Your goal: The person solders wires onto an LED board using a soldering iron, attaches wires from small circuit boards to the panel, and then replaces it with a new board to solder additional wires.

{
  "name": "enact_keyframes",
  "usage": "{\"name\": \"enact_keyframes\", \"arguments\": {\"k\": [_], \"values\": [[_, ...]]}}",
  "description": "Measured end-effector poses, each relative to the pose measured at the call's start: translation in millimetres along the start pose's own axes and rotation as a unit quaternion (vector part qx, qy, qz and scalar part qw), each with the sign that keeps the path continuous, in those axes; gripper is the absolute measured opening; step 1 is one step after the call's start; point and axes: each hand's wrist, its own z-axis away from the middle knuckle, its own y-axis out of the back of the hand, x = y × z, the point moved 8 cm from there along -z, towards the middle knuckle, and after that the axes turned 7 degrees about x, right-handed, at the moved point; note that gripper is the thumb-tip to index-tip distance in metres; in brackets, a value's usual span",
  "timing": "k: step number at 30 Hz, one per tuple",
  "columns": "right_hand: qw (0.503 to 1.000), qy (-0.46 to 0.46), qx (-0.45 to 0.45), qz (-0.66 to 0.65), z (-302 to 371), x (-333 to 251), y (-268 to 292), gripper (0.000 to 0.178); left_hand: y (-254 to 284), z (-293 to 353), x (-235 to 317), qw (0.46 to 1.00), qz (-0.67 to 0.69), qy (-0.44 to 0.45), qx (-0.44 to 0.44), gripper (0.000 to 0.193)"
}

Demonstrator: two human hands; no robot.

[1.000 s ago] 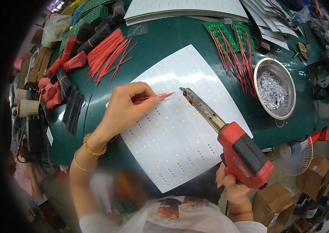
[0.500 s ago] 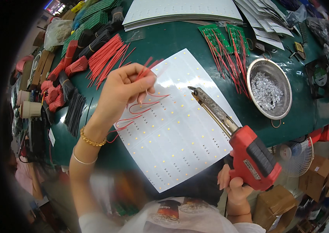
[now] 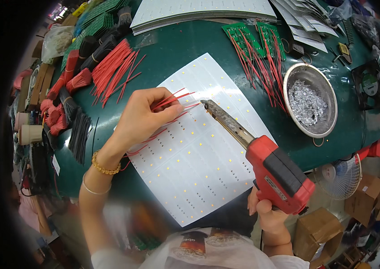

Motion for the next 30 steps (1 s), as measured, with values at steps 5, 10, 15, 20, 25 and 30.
{"name": "enact_keyframes", "arguments": {"k": [5,10,15,20,25,30], "values": [[0.999,-0.005,-0.006,0.042,-2.2,1.0,-1.9,0.075,0.6,2.4,1.6,1.0,-0.018,-0.004,0.012,0.018],[0.999,0.038,0.005,0.022,-2.5,-7.1,-0.4,0.074,0.4,2.7,2.9,1.0,-0.01,-0.014,0.017,0.02],[1.0,0.028,0.011,-0.007,-2.4,-5.4,6.6,0.077,0.8,2.4,4.0,0.999,-0.025,-0.014,0.018,0.021],[0.999,0.033,0.022,-0.025,-3.4,-6.1,9.2,0.077,-1.5,1.3,-0.4,1.0,-0.027,0.005,0.009,0.019],[0.998,0.045,0.038,-0.031,-12.9,-16.5,17.3,0.076,6.1,-9.9,12.1,0.997,0.023,-0.04,0.06,0.017],[0.998,0.046,0.038,-0.001,-15.5,-17.1,14.8,0.077,-12.4,-10.1,21.1,0.994,-0.02,-0.083,0.062,0.016]]}}
